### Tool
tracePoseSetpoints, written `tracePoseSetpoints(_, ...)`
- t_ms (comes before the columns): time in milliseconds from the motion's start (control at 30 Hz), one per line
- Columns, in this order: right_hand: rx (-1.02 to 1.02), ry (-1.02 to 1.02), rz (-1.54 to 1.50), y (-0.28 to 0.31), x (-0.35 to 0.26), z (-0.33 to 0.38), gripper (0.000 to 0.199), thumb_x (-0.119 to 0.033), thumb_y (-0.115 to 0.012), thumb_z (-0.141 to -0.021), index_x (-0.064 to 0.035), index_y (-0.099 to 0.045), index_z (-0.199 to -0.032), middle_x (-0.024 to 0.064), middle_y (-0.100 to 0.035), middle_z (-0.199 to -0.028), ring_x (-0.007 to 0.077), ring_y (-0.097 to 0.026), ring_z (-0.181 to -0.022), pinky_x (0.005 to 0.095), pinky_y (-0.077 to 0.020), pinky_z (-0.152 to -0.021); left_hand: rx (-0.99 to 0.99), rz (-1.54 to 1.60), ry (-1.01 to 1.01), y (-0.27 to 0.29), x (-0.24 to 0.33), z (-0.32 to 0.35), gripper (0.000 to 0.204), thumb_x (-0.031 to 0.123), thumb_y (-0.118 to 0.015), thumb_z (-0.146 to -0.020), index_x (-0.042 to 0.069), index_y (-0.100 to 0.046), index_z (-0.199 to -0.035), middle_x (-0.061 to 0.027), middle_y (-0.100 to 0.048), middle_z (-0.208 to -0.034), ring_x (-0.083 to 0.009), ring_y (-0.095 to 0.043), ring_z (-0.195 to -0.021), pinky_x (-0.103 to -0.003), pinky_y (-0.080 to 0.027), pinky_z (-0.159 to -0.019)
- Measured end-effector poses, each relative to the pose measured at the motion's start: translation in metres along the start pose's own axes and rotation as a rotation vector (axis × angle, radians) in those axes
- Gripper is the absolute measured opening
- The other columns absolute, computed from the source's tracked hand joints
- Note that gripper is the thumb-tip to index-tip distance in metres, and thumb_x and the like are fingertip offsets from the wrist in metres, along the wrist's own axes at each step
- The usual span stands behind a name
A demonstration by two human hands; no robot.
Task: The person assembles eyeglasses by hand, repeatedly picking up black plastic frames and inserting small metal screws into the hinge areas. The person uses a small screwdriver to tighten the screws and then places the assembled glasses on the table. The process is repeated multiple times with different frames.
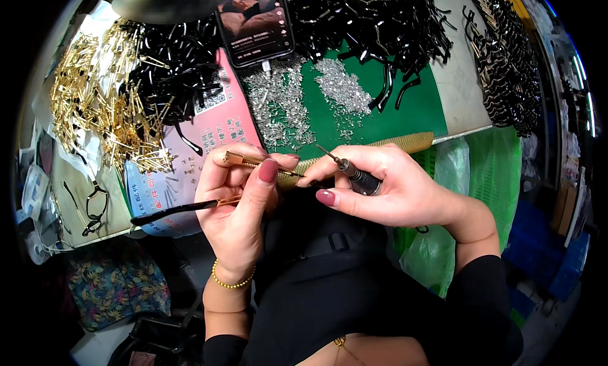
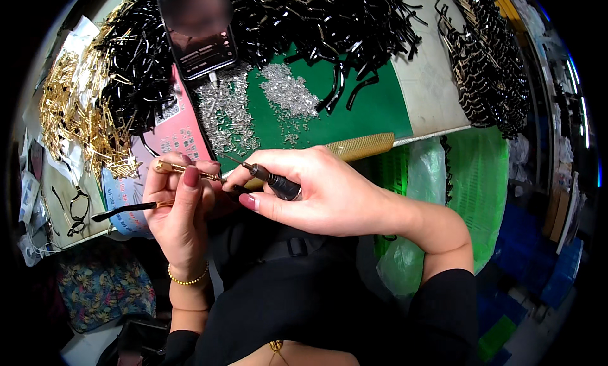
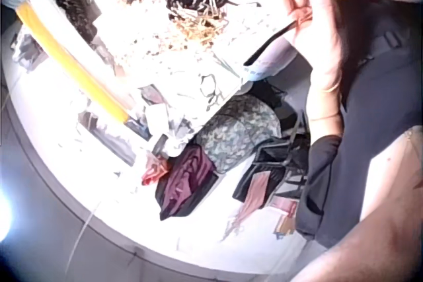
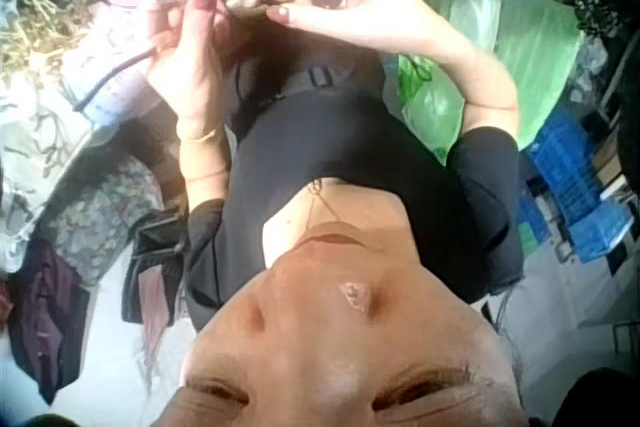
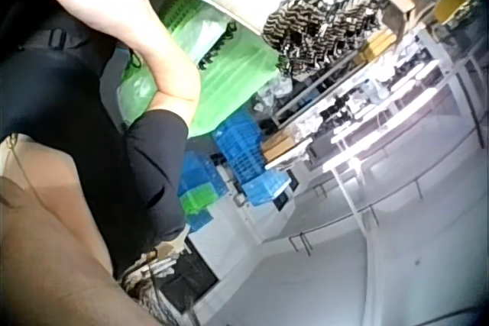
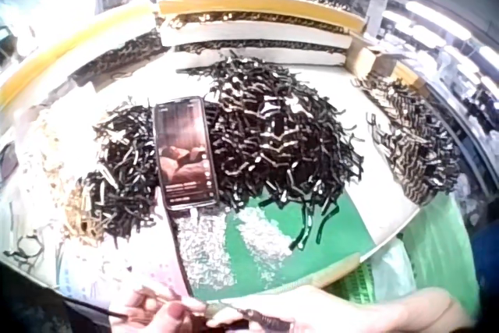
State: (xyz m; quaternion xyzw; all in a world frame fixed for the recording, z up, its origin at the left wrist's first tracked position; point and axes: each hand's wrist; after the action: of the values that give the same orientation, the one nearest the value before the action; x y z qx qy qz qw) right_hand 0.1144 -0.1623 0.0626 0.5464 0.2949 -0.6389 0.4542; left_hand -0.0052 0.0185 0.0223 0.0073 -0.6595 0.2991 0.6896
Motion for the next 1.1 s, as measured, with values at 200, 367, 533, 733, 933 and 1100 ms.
tracePoseSetpoints(200,0.057,-0.021,-0.047,-0.002,0.008,0.001,0.022,-0.010,-0.071,-0.093,0.0017,-0.069,-0.111,0.0032,-0.066,-0.084,0.0065,-0.055,-0.073,0.0240,-0.0475,-0.071,-0.041,0.002,-0.033,-0.003,-0.004,0.002,0.013,0.000,-0.062,-0.098,0.002,-0.054,-0.108,-0.0184,-0.074,-0.101,-0.0045,-0.059,-0.069,-0.016,-0.039,-0.055)
tracePoseSetpoints(367,0.011,-0.118,0.004,0.000,0.002,0.000,0.019,-0.013,-0.071,-0.093,0.0013,-0.069,-0.105,0.0032,-0.066,-0.080,0.0084,-0.058,-0.071,0.0259,-0.0466,-0.066,-0.157,-0.071,-0.036,0.007,-0.005,0.009,0.012,-0.005,-0.063,-0.096,-0.002,-0.058,-0.106,-0.0203,-0.073,-0.106,-0.0200,-0.071,-0.095,-0.028,-0.056,-0.081)
tracePoseSetpoints(533,0.016,-0.072,0.135,0.006,0.005,0.012,0.032,-0.031,-0.063,-0.099,-0.0004,-0.065,-0.107,0.0100,-0.070,-0.085,0.0226,-0.067,-0.074,0.0338,-0.0497,-0.067,-0.440,-0.966,-0.442,0.020,0.010,0.005,0.023,-0.006,-0.073,-0.080,0.000,-0.069,-0.102,-0.0095,-0.069,-0.080,-0.0214,-0.070,-0.075,-0.031,-0.054,-0.067)
tracePoseSetpoints(733,0.094,-0.268,0.536,0.031,-0.012,0.035,0.032,-0.024,-0.058,-0.100,-0.0049,-0.048,-0.125,0.0156,-0.063,-0.098,0.0326,-0.066,-0.082,0.0415,-0.0517,-0.072,-0.457,-0.936,-0.382,0.016,-0.022,0.019,0.019,-0.003,-0.068,-0.088,0.002,-0.062,-0.105,-0.0095,-0.066,-0.079,-0.0283,-0.064,-0.067,-0.033,-0.050,-0.061)
tracePoseSetpoints(933,0.120,-0.098,1.182,0.040,0.017,0.035,0.041,-0.009,-0.061,-0.092,-0.0185,-0.056,-0.131,0.0138,-0.053,-0.093,0.0272,-0.066,-0.073,0.0372,-0.0509,-0.052,-0.215,-0.470,0.030,-0.011,-0.027,0.009,0.009,0.011,-0.046,-0.108,0.003,-0.049,-0.111,-0.0179,-0.072,-0.112,-0.0011,-0.040,-0.055,-0.016,-0.036,-0.052)
tracePoseSetpoints(1100,0.182,-0.136,1.121,0.043,0.023,0.034,0.045,-0.012,-0.063,-0.092,-0.0255,-0.056,-0.134,0.0104,-0.051,-0.093,0.0279,-0.062,-0.068,0.0384,-0.0517,-0.055,-0.321,-0.561,-0.011,-0.035,-0.033,-0.008,0.015,0.004,-0.052,-0.104,-0.002,-0.051,-0.118,-0.0182,-0.071,-0.118,-0.0154,-0.063,-0.085,-0.028,-0.051,-0.073)
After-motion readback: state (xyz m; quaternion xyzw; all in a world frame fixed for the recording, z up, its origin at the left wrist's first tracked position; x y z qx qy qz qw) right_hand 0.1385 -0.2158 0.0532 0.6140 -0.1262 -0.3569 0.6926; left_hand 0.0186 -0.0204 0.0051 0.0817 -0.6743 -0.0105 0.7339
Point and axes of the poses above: each hand's wrist, its own z-axis away from the middle knuckle, its own y-axis out of the back of the hand, x = y × z
